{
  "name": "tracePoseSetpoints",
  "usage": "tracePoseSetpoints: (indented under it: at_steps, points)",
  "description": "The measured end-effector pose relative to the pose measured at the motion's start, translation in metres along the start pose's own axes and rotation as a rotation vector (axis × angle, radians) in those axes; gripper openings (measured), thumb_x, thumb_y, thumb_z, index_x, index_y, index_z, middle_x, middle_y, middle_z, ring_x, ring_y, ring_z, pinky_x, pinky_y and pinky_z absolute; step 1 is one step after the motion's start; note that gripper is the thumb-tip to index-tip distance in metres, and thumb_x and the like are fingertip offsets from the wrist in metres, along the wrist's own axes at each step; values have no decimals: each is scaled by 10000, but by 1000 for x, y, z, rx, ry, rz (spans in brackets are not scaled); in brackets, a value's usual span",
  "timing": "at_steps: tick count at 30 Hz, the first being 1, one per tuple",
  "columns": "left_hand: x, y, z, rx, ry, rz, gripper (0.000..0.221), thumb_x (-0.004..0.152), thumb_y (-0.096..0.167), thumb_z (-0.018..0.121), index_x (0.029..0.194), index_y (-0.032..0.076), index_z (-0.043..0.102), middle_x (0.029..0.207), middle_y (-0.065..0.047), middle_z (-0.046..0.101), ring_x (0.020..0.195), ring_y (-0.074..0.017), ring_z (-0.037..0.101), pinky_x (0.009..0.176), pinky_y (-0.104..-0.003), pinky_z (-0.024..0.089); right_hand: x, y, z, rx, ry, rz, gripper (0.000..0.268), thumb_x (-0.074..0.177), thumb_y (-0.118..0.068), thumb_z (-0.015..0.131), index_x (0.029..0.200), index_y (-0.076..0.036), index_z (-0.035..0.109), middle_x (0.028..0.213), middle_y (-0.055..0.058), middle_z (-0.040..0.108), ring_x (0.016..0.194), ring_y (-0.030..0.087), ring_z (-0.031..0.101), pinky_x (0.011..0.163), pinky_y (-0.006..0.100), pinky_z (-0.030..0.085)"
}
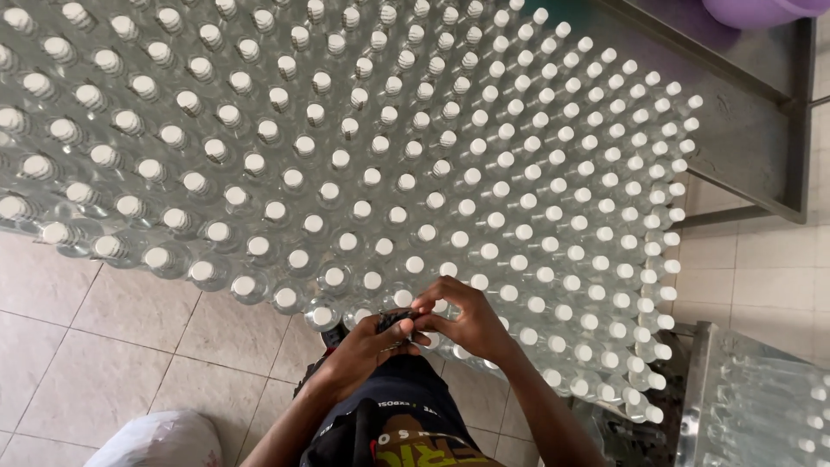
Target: The person places small dark objects into the openings of numerous clear plastic bottles arranged in rows on a metal table. The person uses their hands to pick up the objects and drop them into the bottles one by one.
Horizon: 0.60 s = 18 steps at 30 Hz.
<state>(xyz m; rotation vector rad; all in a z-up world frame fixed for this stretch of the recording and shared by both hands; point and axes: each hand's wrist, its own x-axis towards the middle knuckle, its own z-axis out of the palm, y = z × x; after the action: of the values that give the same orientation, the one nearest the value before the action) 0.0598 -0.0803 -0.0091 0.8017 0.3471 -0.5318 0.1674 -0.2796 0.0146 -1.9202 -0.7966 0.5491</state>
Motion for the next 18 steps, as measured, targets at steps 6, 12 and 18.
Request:
tracePoseSetpoints:
  at_steps: [6, 12, 18]
  points:
    - [-1, -2, 2, -23, -18, -81, 521, 988, 328, 692, 1328, -62, 760, 1126, -166, 796, 1040, -244, 747, 963, -347, 614, -18, 12, -3, 42, 95, 179, 202, 864, -141, 910, 1049, -116, 832, 951, 41, 872, 926, 157, 853, 862, 300, 680]
    - [-3, -3, -11, 34, 72, -52, 527, 1021, 340, 635, 1364, -47, 738, 1071, -196, 812, 972, -242, 735, 979, -370, 606, -10, 20, -1, 60, 150, 308, 258, 835, -186, 926, 1070, -123, 838, 1022, 27, 889, 1013, 163, 869, 915, 287, 682]
    - [-16, -5, -25, -90, 178, 77, 590, 1014, 294, 608, 1489, -52, 645, 1341, -209, 795, 1133, -279, 751, 967, -389, 593, 34, 30, 9, -18, 357, 74, 242, 1054, -149, 717, 1280, -65, 736, 1153, 100, 850, 1153, 210, 818, 1008, 329, 663]
